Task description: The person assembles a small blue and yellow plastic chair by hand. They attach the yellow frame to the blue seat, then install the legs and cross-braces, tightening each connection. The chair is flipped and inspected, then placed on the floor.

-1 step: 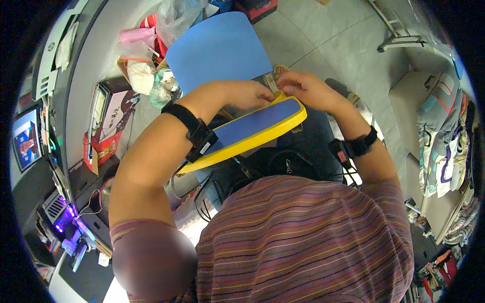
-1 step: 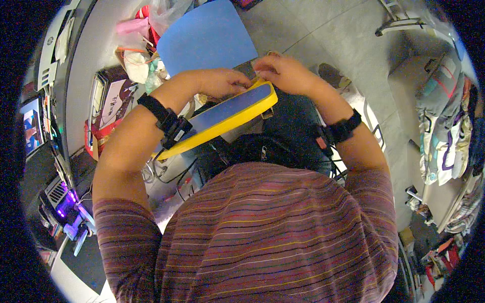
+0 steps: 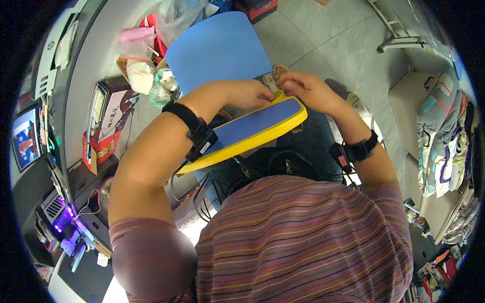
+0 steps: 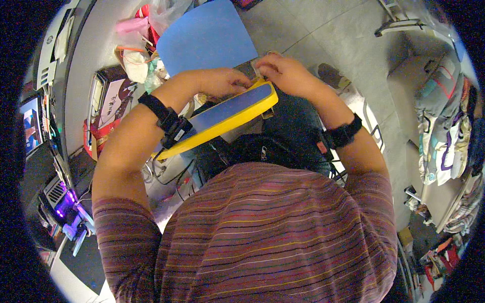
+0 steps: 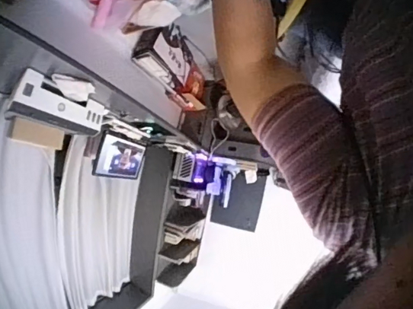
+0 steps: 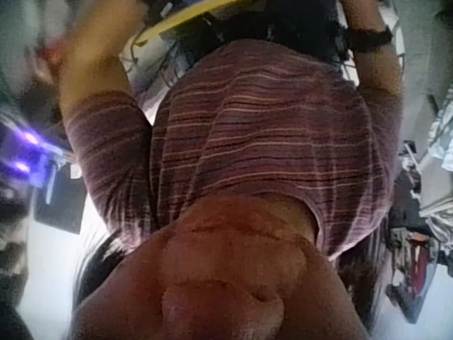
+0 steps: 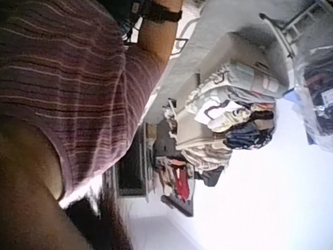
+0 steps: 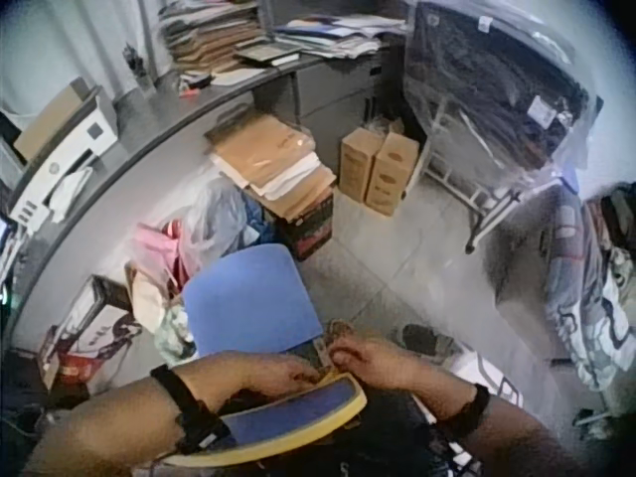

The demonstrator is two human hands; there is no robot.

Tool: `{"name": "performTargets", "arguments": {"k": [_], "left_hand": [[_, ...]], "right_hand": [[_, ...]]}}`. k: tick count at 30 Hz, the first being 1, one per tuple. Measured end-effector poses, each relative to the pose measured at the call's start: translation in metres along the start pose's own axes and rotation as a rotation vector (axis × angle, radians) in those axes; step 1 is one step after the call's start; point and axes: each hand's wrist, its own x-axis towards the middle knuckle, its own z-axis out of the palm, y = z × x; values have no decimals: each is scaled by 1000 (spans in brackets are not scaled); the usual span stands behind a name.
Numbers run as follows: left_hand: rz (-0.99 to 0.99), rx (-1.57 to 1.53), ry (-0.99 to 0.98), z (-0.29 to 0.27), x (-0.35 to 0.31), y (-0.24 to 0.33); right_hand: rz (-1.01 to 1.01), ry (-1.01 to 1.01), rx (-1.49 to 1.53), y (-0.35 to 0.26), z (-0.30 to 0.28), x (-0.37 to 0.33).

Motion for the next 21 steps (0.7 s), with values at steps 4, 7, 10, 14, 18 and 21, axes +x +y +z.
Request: {"name": "performTargets", "arguments": {"k": [4,7,10,14,18,21], "left_hand": [[0,5,9,1,8,-9],[0,21,34,2,11,-11],[38,-25,53,4,10,-14],[74,-143,32,10,11,-23],[177,-222,13,9,6,-32],[189,23,-42,-4,-10,-38]], "right_hand": [[123,242,110,-30,21,-32],[152,287,116,-47,38,-49],[187,340,145,-51,49,-49],[222,340,243,-47,53,-47],[220,341,221,-44,51,-47],[258,357,222,-45,51,-47]]}}
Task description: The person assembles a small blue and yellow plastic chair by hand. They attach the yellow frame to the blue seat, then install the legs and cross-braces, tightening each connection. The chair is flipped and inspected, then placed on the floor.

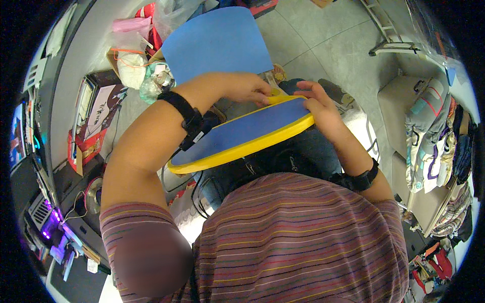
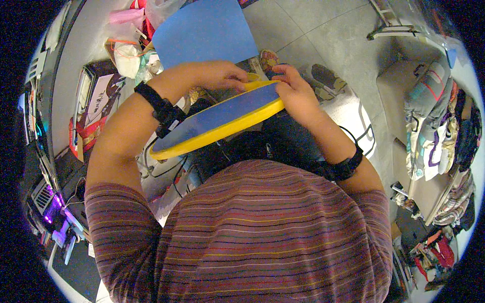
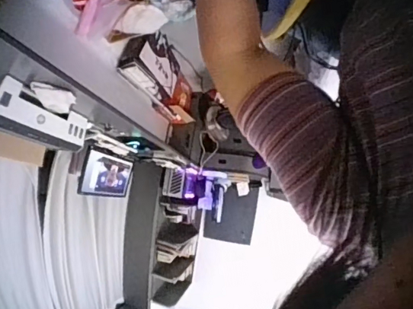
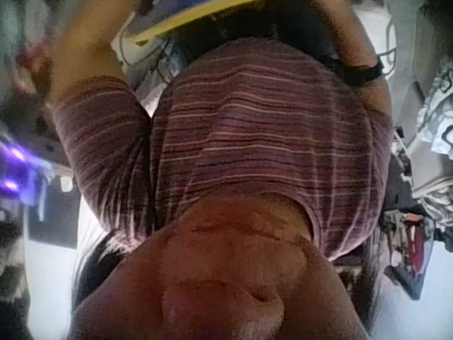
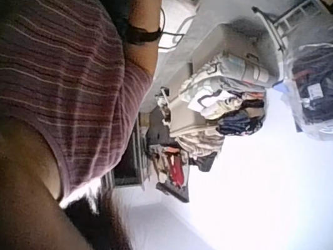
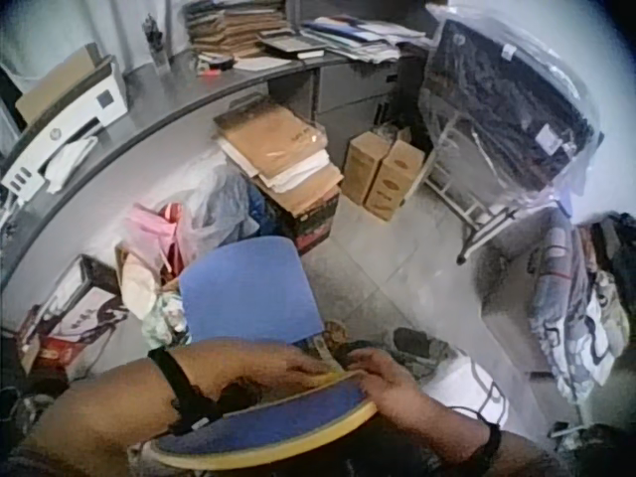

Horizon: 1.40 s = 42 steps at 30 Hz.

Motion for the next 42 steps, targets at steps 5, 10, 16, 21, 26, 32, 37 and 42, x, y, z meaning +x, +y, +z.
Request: {"name": "performTargets", "arguments": {"k": [5,10,16,21,26,32,37,42], "left_hand": [[-125,30,30,8,-54,-4],[-145,-105,191,35,-107,-18],[-274,-298,375,62,-164,-41],[-271,-450,683,108,-198,-62],[-105,-638,789,140,-223,-76],[-166,-575,897,176,-246,-80],[-158,-609,976,200,-256,-79],[-160,-591,1029,214,-261,-76]], "right_hand": [[45,-13,-14,-4,-3,1],[4,-64,-30,-3,-9,1],[-14,-37,-56,-1,-12,4],[23,-52,-63,-3,-16,4],[33,-24,-90,-3,-17,5],[48,-11,-64,0,-24,9],[88,-45,-43,-4,-27,10],[53,-11,-88,-5,-25,8]]}}
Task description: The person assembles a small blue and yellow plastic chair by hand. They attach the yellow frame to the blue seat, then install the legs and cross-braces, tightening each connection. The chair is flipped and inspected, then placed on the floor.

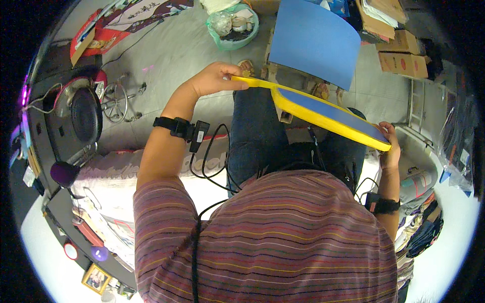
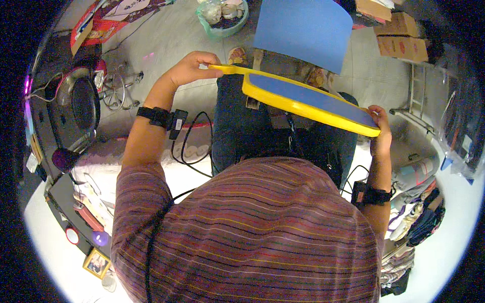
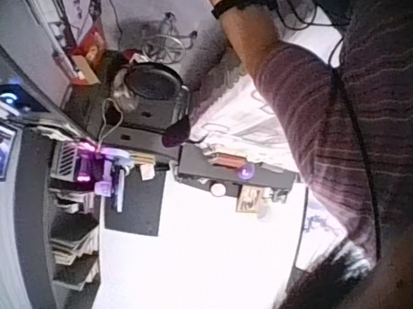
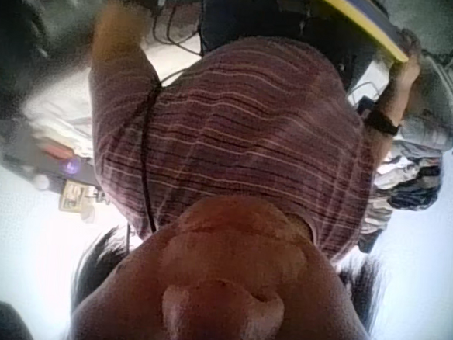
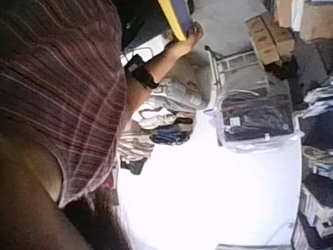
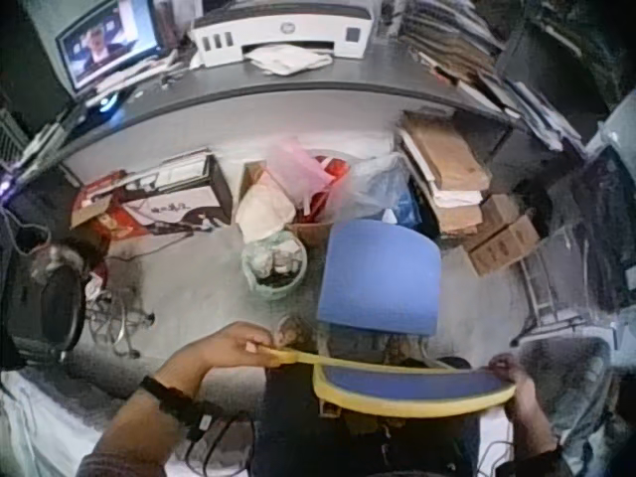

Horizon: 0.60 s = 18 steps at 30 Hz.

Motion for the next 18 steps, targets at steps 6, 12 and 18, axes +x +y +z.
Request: {"name": "performTargets", "arguments": {"k": [6,12,18], "left_hand": [[79,-44,32,3,-7,-2],[-16,109,70,4,-7,0],[39,137,147,1,-5,0]], "right_hand": [[38,44,7,1,-2,4],[-3,8,-18,-1,-2,4],[-47,28,-55,1,-1,3]]}}
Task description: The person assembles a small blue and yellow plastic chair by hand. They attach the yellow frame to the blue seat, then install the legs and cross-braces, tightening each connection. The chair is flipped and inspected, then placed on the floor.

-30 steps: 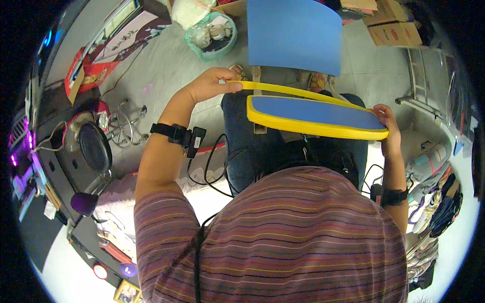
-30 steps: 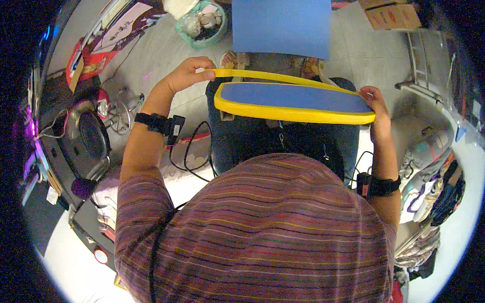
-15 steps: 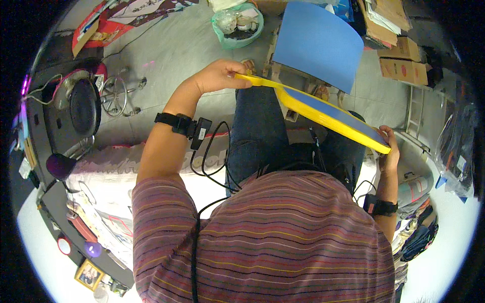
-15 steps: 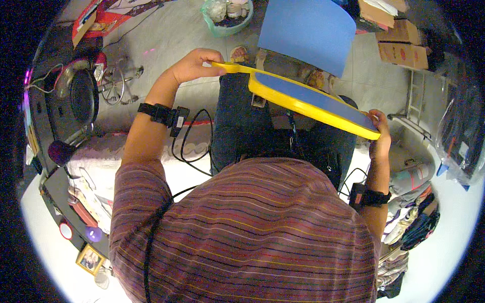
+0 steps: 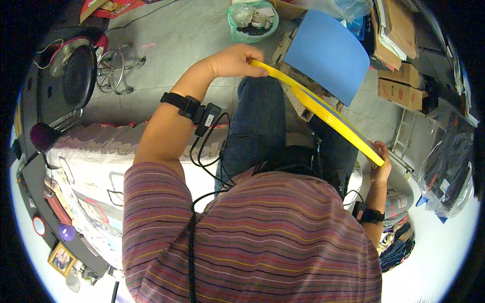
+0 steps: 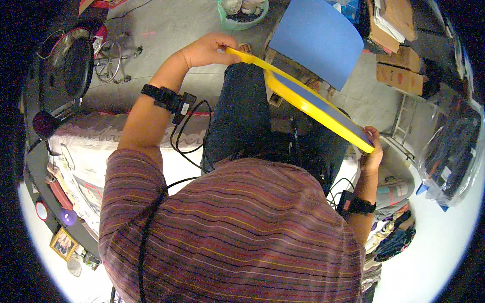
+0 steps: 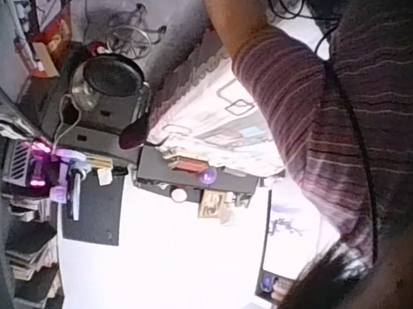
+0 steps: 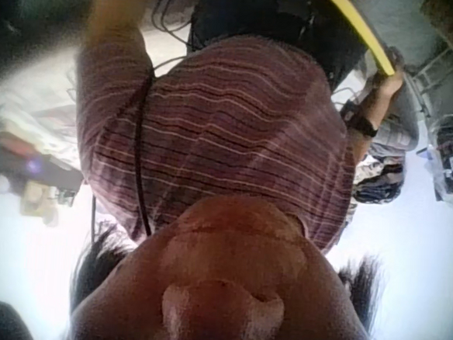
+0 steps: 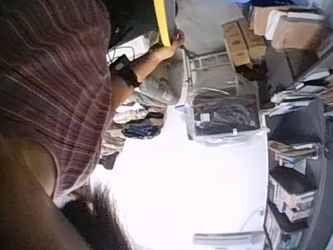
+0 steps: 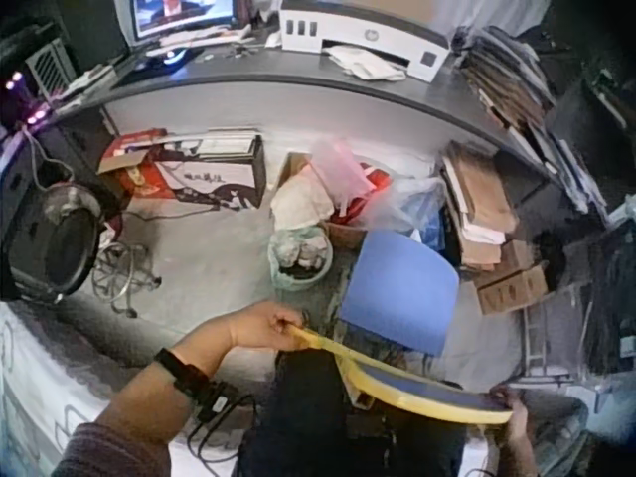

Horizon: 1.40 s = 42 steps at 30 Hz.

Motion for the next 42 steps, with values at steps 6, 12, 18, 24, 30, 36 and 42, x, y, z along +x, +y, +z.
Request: {"name": "performTargets", "arguments": {"k": [6,12,18,24,30,36,42], "left_hand": [[59,53,20,-4,11,-4],[171,-100,71,-7,1,5],[158,-95,47,-9,-2,16],[227,-42,77,-14,-2,28],[128,-59,12,-19,1,30],[135,40,2,-17,0,28],[0,126,-6,-10,5,30]], "right_hand": [[-3,-64,12,5,-9,0],[140,-433,-202,-39,-2,-8],[-61,-436,-646,-115,48,26],[-459,-786,-919,-139,135,36],[-408,-843,-986,-167,155,17],[-513,-791,-917,-157,141,-8],[-484,-811,-985,-149,149,-12]]}}
